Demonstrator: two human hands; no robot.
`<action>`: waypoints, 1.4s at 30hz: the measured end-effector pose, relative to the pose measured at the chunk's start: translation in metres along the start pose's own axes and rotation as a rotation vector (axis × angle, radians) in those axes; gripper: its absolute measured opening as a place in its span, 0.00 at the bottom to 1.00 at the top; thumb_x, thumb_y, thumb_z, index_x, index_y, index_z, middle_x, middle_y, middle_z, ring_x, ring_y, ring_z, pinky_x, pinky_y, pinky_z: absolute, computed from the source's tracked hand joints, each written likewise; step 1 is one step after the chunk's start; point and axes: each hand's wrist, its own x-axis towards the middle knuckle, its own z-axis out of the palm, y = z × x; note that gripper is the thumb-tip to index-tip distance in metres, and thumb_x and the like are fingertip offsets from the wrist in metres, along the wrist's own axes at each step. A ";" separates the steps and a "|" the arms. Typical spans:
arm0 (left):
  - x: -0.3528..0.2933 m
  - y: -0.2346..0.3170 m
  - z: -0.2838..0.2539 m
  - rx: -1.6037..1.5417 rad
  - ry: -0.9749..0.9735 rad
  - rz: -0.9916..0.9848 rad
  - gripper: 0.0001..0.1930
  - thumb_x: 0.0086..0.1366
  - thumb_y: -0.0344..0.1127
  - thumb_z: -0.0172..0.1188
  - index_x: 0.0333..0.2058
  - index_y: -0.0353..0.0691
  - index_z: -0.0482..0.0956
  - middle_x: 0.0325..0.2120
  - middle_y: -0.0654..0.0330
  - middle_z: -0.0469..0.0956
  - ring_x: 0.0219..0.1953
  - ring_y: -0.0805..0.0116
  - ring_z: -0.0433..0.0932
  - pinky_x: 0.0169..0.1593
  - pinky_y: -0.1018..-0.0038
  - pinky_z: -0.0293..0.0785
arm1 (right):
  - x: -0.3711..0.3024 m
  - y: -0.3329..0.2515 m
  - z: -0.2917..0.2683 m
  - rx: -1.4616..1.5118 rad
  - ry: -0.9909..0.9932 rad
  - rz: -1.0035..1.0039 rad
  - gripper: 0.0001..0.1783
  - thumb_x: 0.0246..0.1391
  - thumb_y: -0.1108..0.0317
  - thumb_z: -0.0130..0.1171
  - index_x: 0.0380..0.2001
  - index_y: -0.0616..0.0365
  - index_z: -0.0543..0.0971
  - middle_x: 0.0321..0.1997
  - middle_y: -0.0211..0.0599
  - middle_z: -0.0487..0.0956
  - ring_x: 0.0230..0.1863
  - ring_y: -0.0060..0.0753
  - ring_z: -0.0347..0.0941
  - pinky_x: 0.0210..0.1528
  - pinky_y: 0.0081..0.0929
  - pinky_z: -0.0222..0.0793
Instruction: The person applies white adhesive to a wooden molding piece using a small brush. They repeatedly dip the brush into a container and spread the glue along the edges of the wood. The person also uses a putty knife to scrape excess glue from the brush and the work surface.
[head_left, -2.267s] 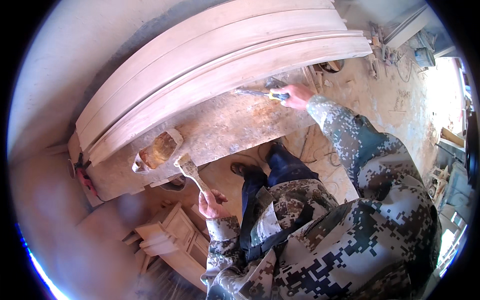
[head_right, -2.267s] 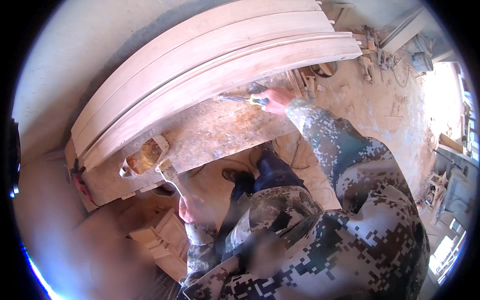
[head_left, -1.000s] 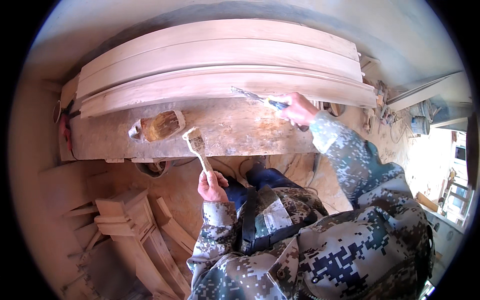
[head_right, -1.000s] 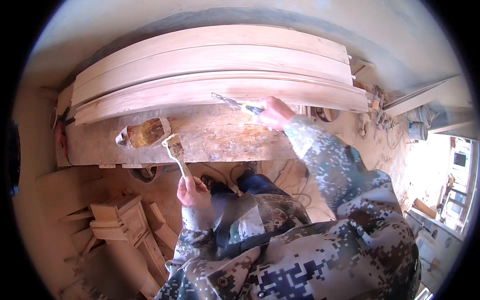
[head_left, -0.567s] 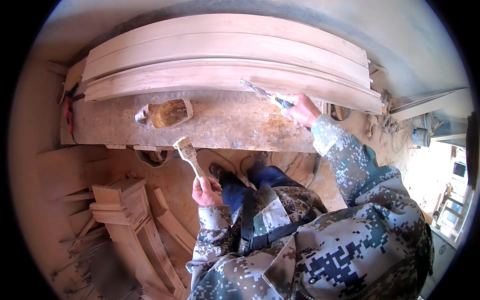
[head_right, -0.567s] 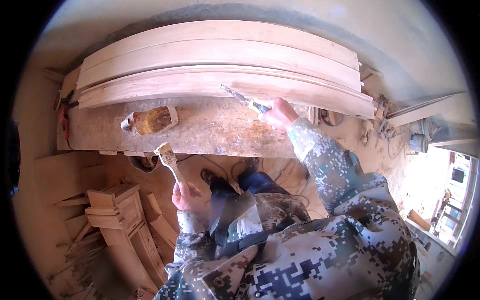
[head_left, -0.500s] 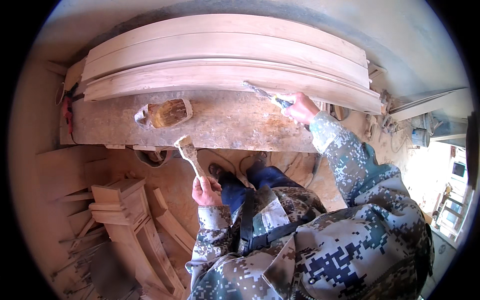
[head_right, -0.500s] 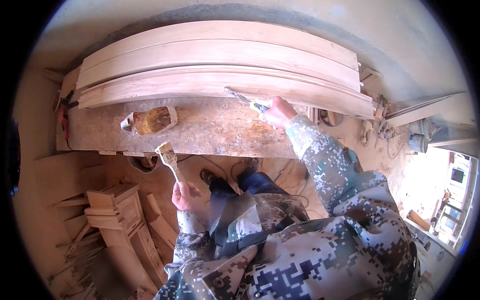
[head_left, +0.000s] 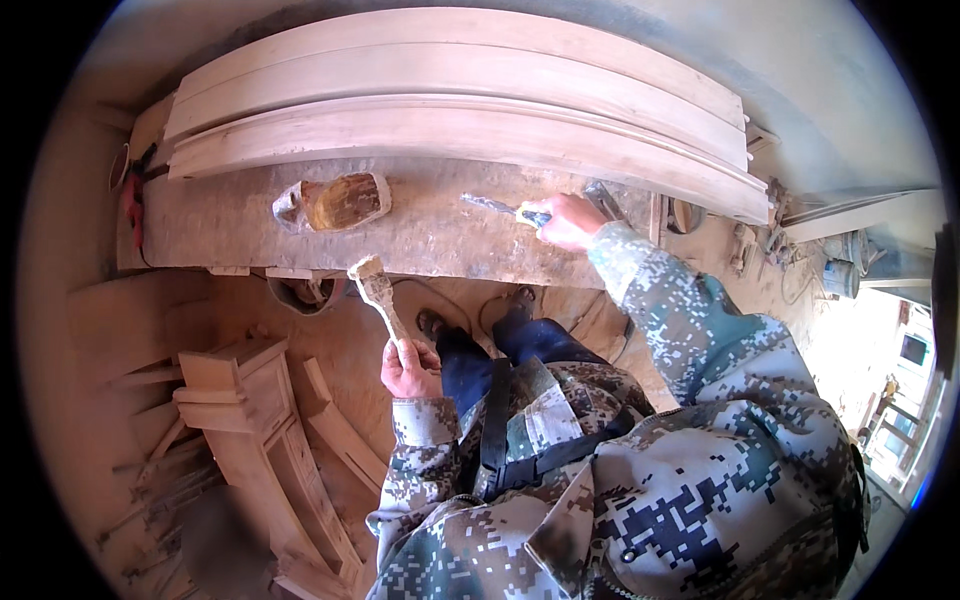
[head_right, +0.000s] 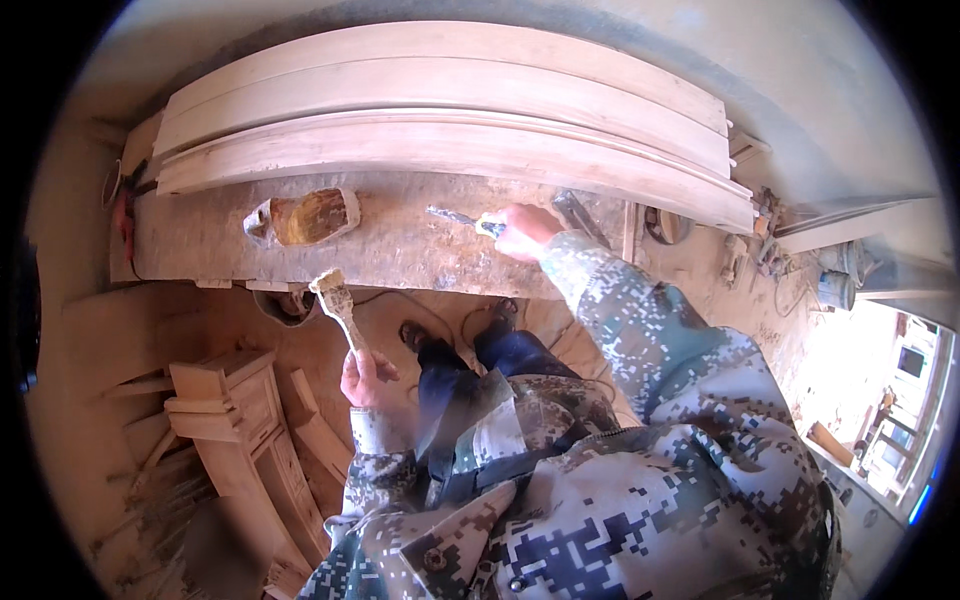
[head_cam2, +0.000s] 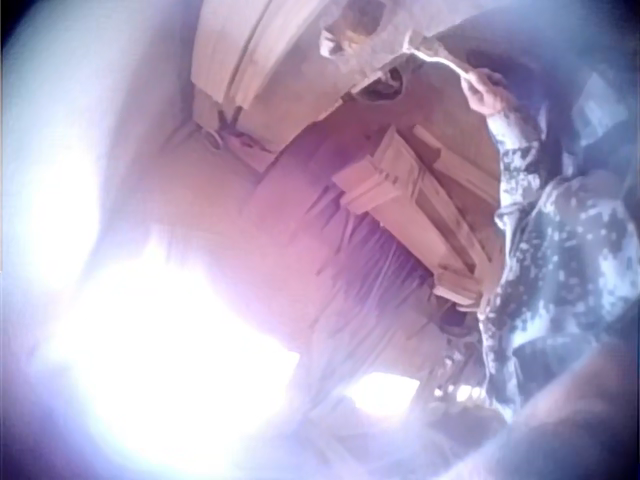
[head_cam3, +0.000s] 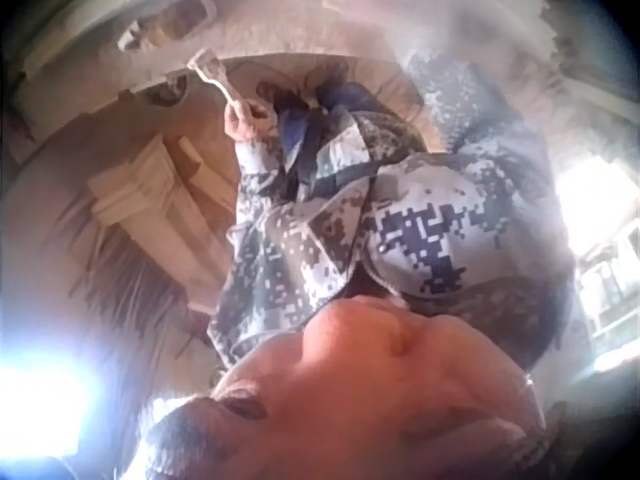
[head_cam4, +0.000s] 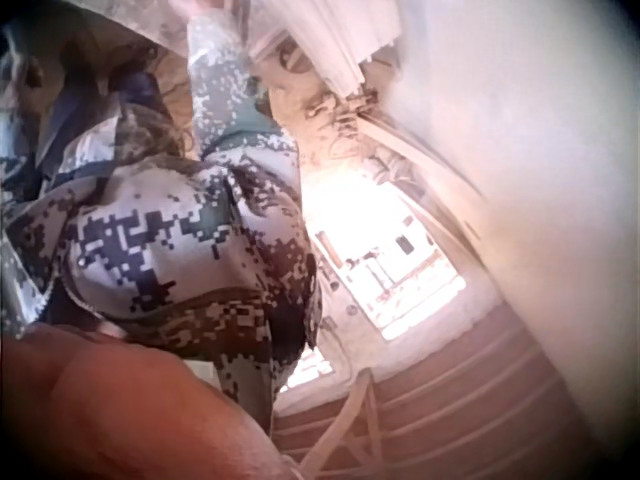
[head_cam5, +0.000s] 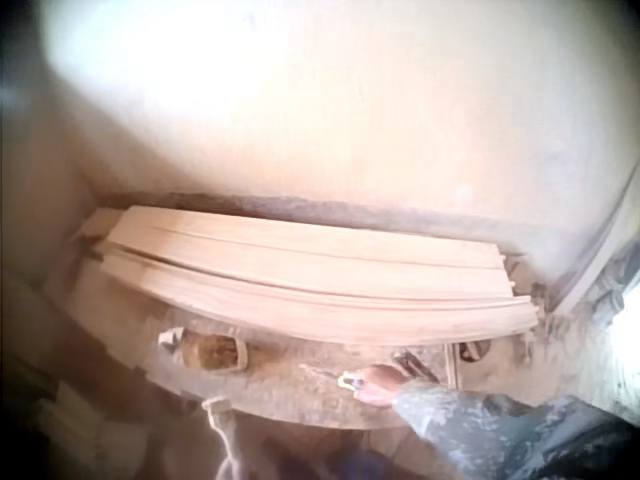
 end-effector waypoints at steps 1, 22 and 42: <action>-0.001 -0.001 -0.004 0.024 0.005 -0.003 0.13 0.74 0.40 0.52 0.29 0.40 0.73 0.18 0.64 0.72 0.17 0.76 0.70 0.21 0.79 0.65 | 0.000 -0.010 0.006 -0.036 0.006 0.041 0.27 0.52 0.72 0.54 0.56 0.41 0.80 0.39 0.47 0.83 0.36 0.45 0.81 0.41 0.39 0.75; -0.005 -0.019 -0.028 0.017 0.041 -0.130 0.13 0.72 0.42 0.55 0.32 0.38 0.75 0.20 0.63 0.74 0.18 0.74 0.73 0.22 0.77 0.70 | -0.102 0.092 -0.008 -0.216 -0.175 -0.027 0.29 0.55 0.74 0.55 0.60 0.41 0.76 0.36 0.40 0.82 0.26 0.32 0.75 0.32 0.32 0.74; 0.054 0.010 -0.006 0.269 -0.294 -0.061 0.14 0.74 0.42 0.51 0.33 0.38 0.74 0.19 0.64 0.72 0.18 0.77 0.70 0.21 0.81 0.65 | -0.115 0.138 0.037 0.081 0.003 0.561 0.18 0.51 0.67 0.55 0.46 0.50 0.84 0.45 0.51 0.82 0.45 0.54 0.80 0.48 0.43 0.75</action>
